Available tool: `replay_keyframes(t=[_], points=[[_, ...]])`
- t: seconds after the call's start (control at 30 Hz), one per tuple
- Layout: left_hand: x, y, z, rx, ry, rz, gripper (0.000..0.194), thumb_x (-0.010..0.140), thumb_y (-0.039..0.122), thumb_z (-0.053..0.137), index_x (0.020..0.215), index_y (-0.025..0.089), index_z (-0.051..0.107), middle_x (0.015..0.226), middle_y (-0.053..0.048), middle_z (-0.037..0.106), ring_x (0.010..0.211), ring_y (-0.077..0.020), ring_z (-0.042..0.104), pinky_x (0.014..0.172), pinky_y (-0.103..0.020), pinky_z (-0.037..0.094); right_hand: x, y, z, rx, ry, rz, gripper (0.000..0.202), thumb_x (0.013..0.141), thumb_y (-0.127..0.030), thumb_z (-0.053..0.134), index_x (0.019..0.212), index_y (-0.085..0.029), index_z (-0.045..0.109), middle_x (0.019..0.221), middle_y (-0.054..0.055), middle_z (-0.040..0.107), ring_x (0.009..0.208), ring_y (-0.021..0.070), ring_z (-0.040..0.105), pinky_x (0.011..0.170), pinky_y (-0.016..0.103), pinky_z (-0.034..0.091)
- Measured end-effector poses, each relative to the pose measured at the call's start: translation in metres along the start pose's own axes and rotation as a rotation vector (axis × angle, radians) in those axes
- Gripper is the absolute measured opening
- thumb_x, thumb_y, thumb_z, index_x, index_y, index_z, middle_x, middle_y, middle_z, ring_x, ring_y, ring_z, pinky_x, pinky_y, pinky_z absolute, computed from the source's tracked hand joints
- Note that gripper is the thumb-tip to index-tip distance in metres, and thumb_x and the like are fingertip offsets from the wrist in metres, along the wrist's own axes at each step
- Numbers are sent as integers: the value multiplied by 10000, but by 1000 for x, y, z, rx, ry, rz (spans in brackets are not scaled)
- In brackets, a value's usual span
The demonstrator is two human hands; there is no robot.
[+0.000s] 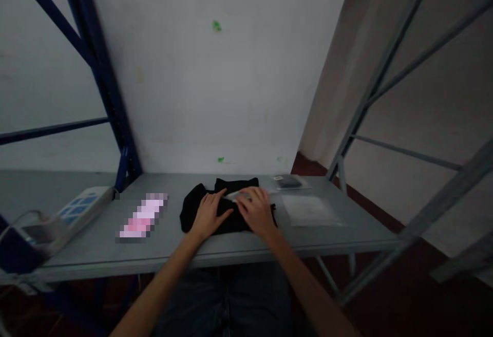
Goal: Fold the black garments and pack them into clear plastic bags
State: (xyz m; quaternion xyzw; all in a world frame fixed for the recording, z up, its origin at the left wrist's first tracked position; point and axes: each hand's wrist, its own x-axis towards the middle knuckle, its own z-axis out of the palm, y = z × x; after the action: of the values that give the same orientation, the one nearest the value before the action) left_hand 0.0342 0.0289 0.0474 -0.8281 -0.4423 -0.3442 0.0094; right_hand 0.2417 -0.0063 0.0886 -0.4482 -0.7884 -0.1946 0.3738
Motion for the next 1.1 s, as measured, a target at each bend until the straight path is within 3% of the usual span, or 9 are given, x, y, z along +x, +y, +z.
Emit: replay_keyframes(t=[0.1,0.2,0.37,0.53,0.9,1.1], points=[[-4,0,-6,50,-2,108,508,926,293,636,1426,269,551,1257,-113,623,1174,-298,579,1038,-483,466,-21,-33,11,74,-83,-85,154,992,-228,595,1086,-279,706,1211,42,688,1169,238,552,1116,451,345],[-7,2,-10,77,-36,202,412,926,203,598,1329,282,641,1227,-107,616,1119,-287,576,963,-454,509,-28,-37,18,101,-113,-48,139,984,-252,624,1091,-279,707,1183,43,698,1156,236,561,1107,456,369],[-7,7,-12,115,-65,258,380,1003,239,505,1353,290,643,1166,-95,658,1056,-267,589,894,-407,558,-23,-27,11,119,-80,-35,158,1013,-259,579,1085,-272,719,1115,39,723,1105,228,582,1098,453,373],[-7,6,-14,100,-9,205,426,1037,227,427,1422,293,597,1208,-85,695,1087,-257,589,856,-378,587,-18,-11,-5,88,-58,30,195,1030,-275,551,1045,-288,746,1092,39,732,1116,230,578,1125,469,339],[-10,0,-19,41,154,53,376,1043,282,439,1347,304,660,1226,-53,710,1127,-254,601,919,-410,588,-26,57,-18,-28,-32,271,260,1036,-322,512,998,-242,756,1071,79,718,1090,258,574,1008,410,398],[-11,0,-18,-39,175,46,352,1052,336,434,1288,271,687,1259,-58,697,1182,-231,629,1024,-395,553,-19,38,-26,86,-19,231,226,1009,-280,526,1060,-250,745,1185,74,691,1151,251,585,1029,404,416]])
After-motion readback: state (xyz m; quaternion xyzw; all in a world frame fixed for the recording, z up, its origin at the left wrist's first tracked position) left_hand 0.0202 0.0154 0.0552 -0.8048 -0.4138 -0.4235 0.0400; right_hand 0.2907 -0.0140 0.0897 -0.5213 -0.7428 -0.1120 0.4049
